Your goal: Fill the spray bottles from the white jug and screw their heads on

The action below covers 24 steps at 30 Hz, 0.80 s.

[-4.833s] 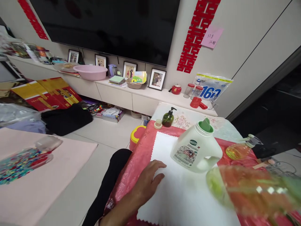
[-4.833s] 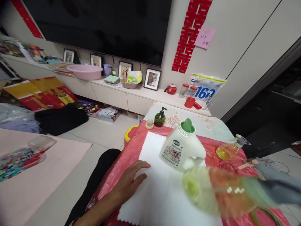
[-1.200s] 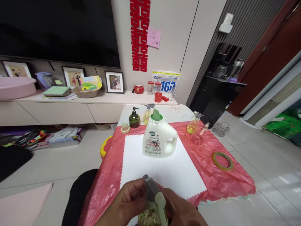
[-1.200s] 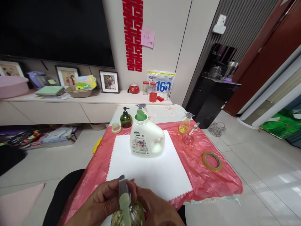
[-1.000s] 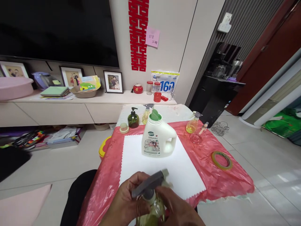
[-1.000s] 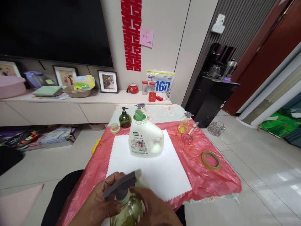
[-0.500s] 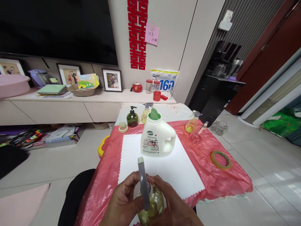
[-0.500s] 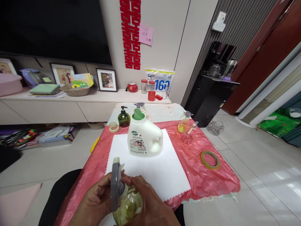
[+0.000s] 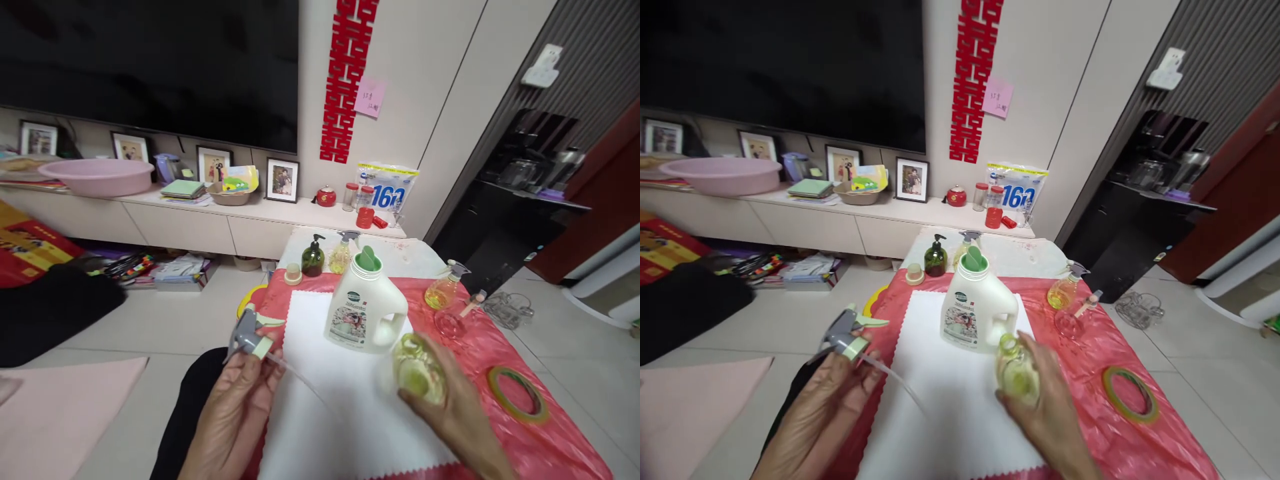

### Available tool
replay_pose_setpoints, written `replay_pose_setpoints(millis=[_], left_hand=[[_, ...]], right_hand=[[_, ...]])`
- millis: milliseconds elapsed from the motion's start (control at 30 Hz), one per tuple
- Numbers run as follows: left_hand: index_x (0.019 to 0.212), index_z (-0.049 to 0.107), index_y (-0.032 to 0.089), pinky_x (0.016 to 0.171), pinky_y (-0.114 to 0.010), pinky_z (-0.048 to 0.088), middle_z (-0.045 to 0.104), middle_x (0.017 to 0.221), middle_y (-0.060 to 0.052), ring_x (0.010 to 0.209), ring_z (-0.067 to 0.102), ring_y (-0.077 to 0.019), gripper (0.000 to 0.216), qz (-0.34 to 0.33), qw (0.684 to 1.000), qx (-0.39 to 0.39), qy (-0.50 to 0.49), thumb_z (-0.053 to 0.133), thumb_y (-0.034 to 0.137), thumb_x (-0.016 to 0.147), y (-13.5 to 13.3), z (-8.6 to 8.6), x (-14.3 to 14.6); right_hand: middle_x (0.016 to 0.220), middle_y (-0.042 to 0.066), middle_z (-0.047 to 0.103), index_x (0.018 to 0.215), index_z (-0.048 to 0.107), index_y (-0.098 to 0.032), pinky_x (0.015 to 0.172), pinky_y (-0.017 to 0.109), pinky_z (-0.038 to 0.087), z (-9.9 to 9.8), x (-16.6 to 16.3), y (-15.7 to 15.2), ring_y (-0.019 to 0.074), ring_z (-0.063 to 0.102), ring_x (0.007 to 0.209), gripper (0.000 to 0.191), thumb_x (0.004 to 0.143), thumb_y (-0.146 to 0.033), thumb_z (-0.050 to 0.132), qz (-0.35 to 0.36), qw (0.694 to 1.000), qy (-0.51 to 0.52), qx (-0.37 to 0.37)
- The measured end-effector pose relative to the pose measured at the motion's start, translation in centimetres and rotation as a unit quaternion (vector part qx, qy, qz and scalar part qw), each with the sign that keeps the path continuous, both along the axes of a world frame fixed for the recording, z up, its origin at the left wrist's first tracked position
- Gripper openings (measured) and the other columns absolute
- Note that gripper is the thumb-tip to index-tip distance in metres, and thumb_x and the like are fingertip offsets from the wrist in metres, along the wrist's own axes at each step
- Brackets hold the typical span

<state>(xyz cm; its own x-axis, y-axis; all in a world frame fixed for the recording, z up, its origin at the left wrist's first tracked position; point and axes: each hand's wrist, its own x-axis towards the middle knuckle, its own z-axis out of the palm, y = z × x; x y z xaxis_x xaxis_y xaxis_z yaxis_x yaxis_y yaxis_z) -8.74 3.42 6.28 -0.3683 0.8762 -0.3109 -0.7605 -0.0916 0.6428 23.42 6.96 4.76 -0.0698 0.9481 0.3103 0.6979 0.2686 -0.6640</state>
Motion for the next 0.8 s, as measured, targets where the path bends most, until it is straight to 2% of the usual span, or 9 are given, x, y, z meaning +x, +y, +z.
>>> replay_pose_setpoints(millis=[100,200,333,500,667,800], left_hand=[[0.095,0.077,0.023,0.077,-0.027,0.063,0.078,0.100,-0.001,0.081,0.073,-0.0163,0.045,-0.050,0.998,-0.026,-0.022,0.098,0.030,0.056,-0.8,-2.1,0.7],[0.096,0.078,0.021,0.081,-0.031,0.062,0.078,0.108,-0.006,0.085,0.073,-0.0190,0.042,-0.106,0.993,-0.043,-0.021,0.097,0.034,0.060,-1.6,-3.6,1.5],[0.100,0.079,0.021,0.082,-0.032,0.060,0.078,0.113,-0.009,0.085,0.073,-0.0201,0.047,-0.137,0.990,-0.038,-0.008,0.096,0.038,0.060,-1.9,-4.1,1.8],[0.104,0.080,0.022,0.081,-0.030,0.058,0.078,0.114,-0.010,0.085,0.074,-0.0196,0.050,-0.124,0.991,-0.042,-0.006,0.097,0.036,0.059,-2.1,-3.6,1.7],[0.100,0.081,0.020,0.079,-0.030,0.058,0.080,0.110,-0.011,0.082,0.074,-0.0207,0.052,-0.139,0.988,-0.053,-0.027,0.100,0.033,0.053,-2.1,-3.3,1.5],[0.098,0.080,0.019,0.077,-0.030,0.057,0.080,0.106,-0.011,0.079,0.074,-0.0202,0.051,-0.125,0.990,-0.057,-0.030,0.100,0.032,0.053,-2.0,-3.3,1.5]], right_hand=[[0.135,0.011,0.061,0.143,0.049,-0.030,0.099,0.058,0.049,4.5,0.8,3.5,0.0390,0.058,0.121,0.076,0.075,-0.055,0.075,-0.004,0.988,-0.107,0.115],[0.126,0.013,0.063,0.144,0.047,-0.025,0.093,0.053,0.050,8.6,-0.1,6.6,0.0366,0.058,0.114,0.072,0.079,-0.050,0.069,0.006,0.957,-0.192,0.216],[0.127,0.015,0.062,0.142,0.048,-0.020,0.084,0.050,0.049,12.0,-2.0,9.5,0.0367,0.055,0.111,0.065,0.080,-0.038,0.061,0.010,0.910,-0.311,0.274],[0.125,0.017,0.062,0.139,0.051,-0.018,0.070,0.042,0.044,13.7,-3.5,11.1,0.0354,0.053,0.108,0.061,0.079,-0.030,0.057,-0.003,0.857,-0.432,0.283],[0.127,0.016,0.062,0.136,0.053,-0.019,0.075,0.043,0.042,14.5,-4.5,11.5,0.0337,0.052,0.111,0.059,0.077,-0.019,0.057,-0.011,0.820,-0.497,0.285],[0.131,0.014,0.062,0.136,0.055,-0.020,0.082,0.044,0.040,15.2,-5.1,11.4,0.0321,0.052,0.116,0.059,0.078,-0.013,0.060,-0.016,0.798,-0.531,0.285]])
